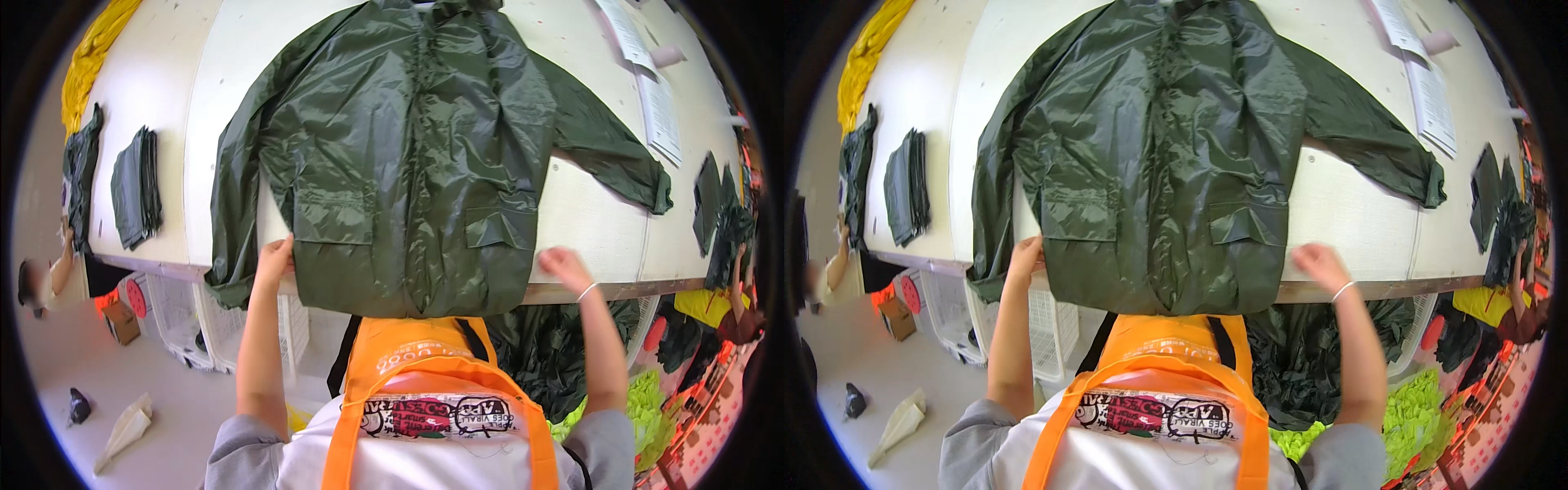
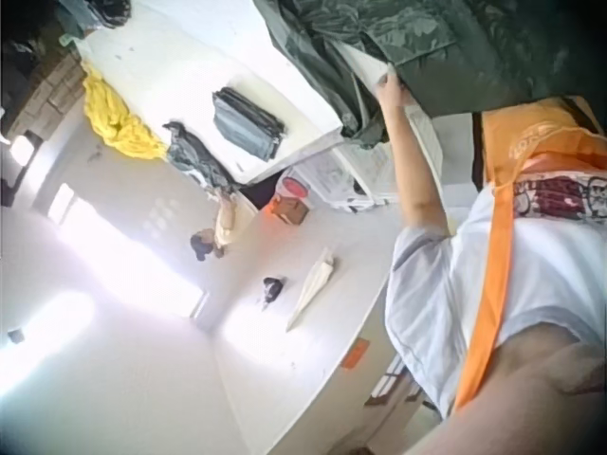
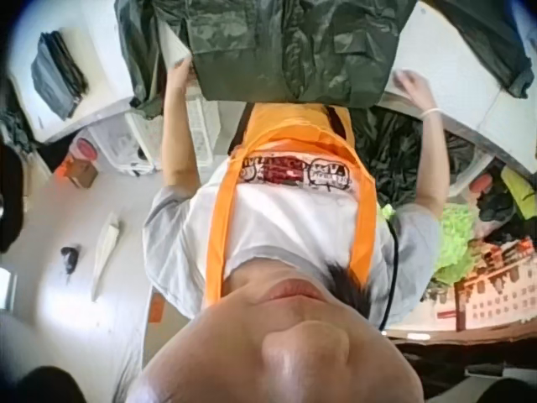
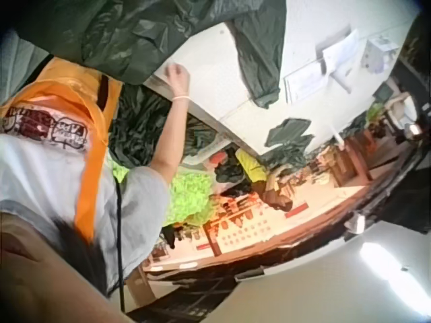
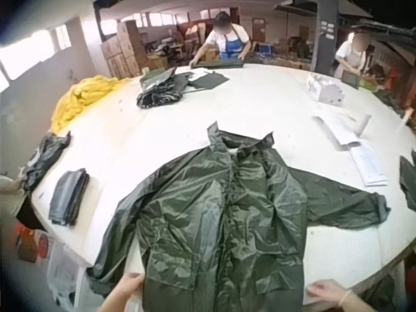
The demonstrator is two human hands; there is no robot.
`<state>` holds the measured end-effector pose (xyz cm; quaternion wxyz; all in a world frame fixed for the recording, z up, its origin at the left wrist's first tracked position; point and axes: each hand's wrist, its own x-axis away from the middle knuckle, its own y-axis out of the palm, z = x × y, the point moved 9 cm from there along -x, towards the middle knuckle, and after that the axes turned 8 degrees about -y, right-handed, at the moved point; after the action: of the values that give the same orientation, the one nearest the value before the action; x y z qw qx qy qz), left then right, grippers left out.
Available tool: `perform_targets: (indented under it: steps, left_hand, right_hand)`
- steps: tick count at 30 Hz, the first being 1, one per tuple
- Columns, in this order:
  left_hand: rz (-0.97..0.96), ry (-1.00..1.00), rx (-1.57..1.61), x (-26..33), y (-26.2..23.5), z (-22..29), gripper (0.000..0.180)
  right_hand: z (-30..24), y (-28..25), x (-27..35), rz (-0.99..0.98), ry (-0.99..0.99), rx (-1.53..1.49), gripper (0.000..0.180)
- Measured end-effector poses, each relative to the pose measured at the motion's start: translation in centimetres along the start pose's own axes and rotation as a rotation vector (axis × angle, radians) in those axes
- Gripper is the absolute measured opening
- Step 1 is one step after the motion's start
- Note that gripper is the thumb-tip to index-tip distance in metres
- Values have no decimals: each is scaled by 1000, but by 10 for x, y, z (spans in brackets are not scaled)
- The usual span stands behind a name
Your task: The person unfolds a dark green jacket on a white table, smooths the fabric, and folds the sleeves and body into a compact shape. They handle the jacket by hand, adjusting edges and creases to achieve a neat fold.
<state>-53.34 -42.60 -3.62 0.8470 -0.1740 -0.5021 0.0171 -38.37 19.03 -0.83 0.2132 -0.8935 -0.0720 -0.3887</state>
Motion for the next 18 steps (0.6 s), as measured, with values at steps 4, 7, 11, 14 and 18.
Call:
perform_targets:
  steps: [4,7,11,14,18]
  left_hand:
    - [-267,-80,-57,37,41,-8,53]
    - [-363,29,205,35,48,-18,46]
    - [-154,-22,661,32,5,-13,41]
    - [93,255,182,22,-51,-9,41]
    - [439,367,-245,65,-55,42,41]
  right_hand:
    - [-65,91,16,20,-185,-374,41]
    - [-52,92,16,84,-145,-601,37]
    - [-12,43,32,217,-129,-729,40]
    - [-11,-3,40,327,-129,-642,42]
    - [37,-93,50,432,-265,-628,40]
